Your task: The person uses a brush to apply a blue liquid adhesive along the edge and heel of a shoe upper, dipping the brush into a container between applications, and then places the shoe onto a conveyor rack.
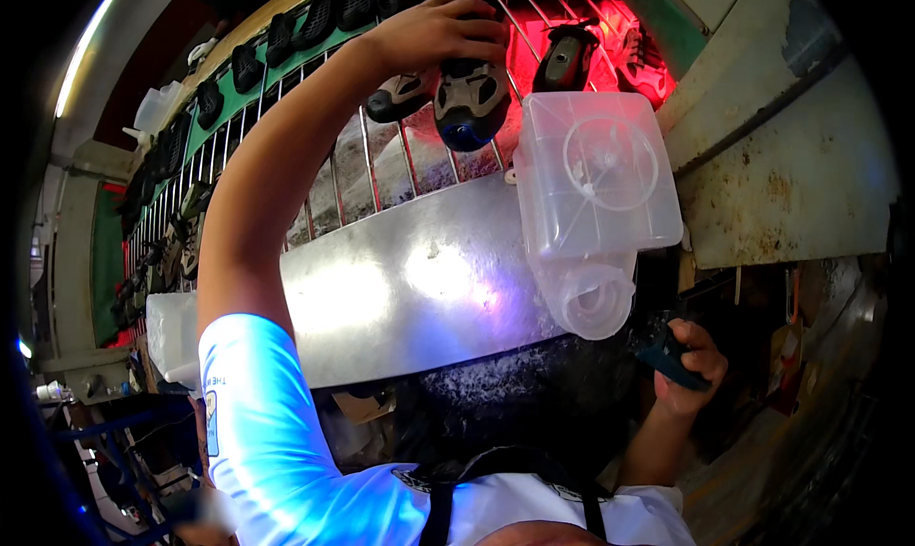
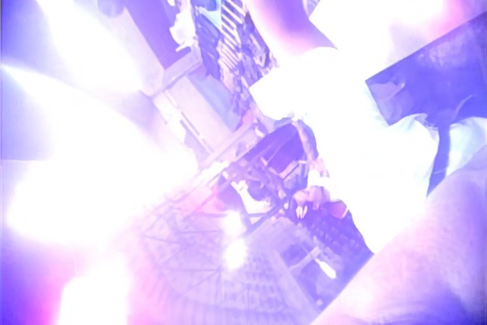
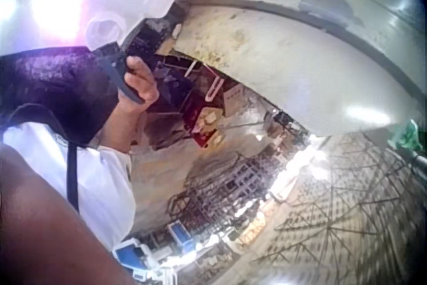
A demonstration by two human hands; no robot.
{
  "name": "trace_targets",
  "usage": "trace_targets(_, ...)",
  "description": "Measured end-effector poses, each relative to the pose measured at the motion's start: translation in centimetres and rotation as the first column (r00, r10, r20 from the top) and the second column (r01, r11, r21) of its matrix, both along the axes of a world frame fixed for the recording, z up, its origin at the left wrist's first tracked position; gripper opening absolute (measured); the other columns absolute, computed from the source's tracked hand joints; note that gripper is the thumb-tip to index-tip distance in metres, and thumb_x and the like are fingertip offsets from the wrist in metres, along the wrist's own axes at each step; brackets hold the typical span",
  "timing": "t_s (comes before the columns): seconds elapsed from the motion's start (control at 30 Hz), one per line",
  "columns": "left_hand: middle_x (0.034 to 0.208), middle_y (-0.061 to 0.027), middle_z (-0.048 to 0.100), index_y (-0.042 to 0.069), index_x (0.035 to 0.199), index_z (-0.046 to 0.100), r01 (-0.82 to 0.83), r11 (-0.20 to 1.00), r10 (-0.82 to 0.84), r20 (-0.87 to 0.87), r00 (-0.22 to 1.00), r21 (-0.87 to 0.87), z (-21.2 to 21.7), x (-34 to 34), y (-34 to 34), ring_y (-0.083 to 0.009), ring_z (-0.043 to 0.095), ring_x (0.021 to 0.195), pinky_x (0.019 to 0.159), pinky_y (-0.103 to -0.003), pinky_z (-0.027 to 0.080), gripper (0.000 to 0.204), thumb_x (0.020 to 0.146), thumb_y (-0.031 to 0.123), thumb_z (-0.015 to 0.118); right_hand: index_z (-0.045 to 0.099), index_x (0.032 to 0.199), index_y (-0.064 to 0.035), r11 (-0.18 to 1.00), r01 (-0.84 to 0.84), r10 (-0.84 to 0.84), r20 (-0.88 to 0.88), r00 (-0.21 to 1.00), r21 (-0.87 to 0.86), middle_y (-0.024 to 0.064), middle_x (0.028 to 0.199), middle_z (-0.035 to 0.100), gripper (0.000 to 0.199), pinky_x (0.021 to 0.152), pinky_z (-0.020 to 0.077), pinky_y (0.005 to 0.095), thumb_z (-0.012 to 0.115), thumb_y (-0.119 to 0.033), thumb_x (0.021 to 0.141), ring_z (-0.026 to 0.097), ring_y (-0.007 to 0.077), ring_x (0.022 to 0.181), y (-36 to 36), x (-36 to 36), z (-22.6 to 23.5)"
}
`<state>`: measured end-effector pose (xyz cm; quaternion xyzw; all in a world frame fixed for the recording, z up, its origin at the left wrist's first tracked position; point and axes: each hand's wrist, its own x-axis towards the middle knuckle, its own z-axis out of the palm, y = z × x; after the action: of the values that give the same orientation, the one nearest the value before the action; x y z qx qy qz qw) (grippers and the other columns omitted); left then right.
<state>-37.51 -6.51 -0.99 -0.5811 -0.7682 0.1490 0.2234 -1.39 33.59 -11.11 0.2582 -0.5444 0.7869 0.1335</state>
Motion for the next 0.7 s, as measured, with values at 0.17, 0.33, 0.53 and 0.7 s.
trace_targets(0.17, 0.143, 0.0058, 0.051, 0.033, 0.128, 0.059, 0.083, 0.957, -0.094, -0.027, 0.995, -0.277, -3.9, -6.2, 3.3, -0.0226, 0.043, 0.137, 0.112, -0.049, 0.041, 0.052, 0.078, 0.021, 0.066, 0.071, 0.114, -0.0129, 0.996, 0.085, -0.085, -0.007, 0.996, 0.008, 0.0221, 0.133, 0.064, 0.028, 0.081, 0.0572, 0.0387, 0.076, -0.004, 0.088, 0.067, 0.0306, 0.103, -0.6, 0.4, -0.8)
trace_targets(0.33, 0.137, 0.0039, 0.055, 0.033, 0.123, 0.061, 0.162, 0.949, -0.188, -0.072, 0.980, -0.271, -7.1, -8.5, 4.3, -0.0255, 0.044, 0.135, 0.112, -0.049, 0.041, 0.050, 0.074, 0.022, 0.069, 0.067, 0.107, -0.0111, 1.000, -0.002, 0.002, -0.020, 1.000, 0.010, 0.0226, 0.133, 0.063, 0.019, 0.072, 0.0541, 0.0385, 0.075, -0.009, 0.090, 0.067, 0.0313, 0.089, -1.1, 0.1, 0.1)
trace_targets(0.53, 0.145, 0.0057, 0.051, 0.035, 0.124, 0.061, 0.145, 0.962, -0.183, -0.147, 0.972, -0.233, -7.2, -8.0, 4.8, -0.0233, 0.042, 0.140, 0.122, -0.053, 0.028, 0.051, 0.075, 0.023, 0.068, 0.065, 0.107, -0.0087, 0.999, 0.016, -0.014, -0.054, 0.998, 0.044, 0.0230, 0.132, 0.063, 0.019, 0.077, 0.0571, 0.0416, 0.073, -0.007, 0.090, 0.068, 0.0343, 0.098, -1.6, -0.6, 0.2)
trace_targets(0.7, 0.144, 0.0060, 0.051, 0.034, 0.122, 0.061, 0.067, 0.965, -0.113, -0.172, 0.979, -0.254, -7.1, -7.7, 4.8, -0.0234, 0.041, 0.141, 0.122, -0.053, 0.029, 0.042, 0.083, 0.021, 0.063, 0.065, 0.110, -0.0085, 1.000, -0.015, 0.016, -0.064, 0.998, 0.020, 0.0230, 0.132, 0.063, 0.026, 0.079, 0.0581, 0.0401, 0.076, -0.004, 0.086, 0.068, 0.0336, 0.102, -1.8, -0.7, 0.0)
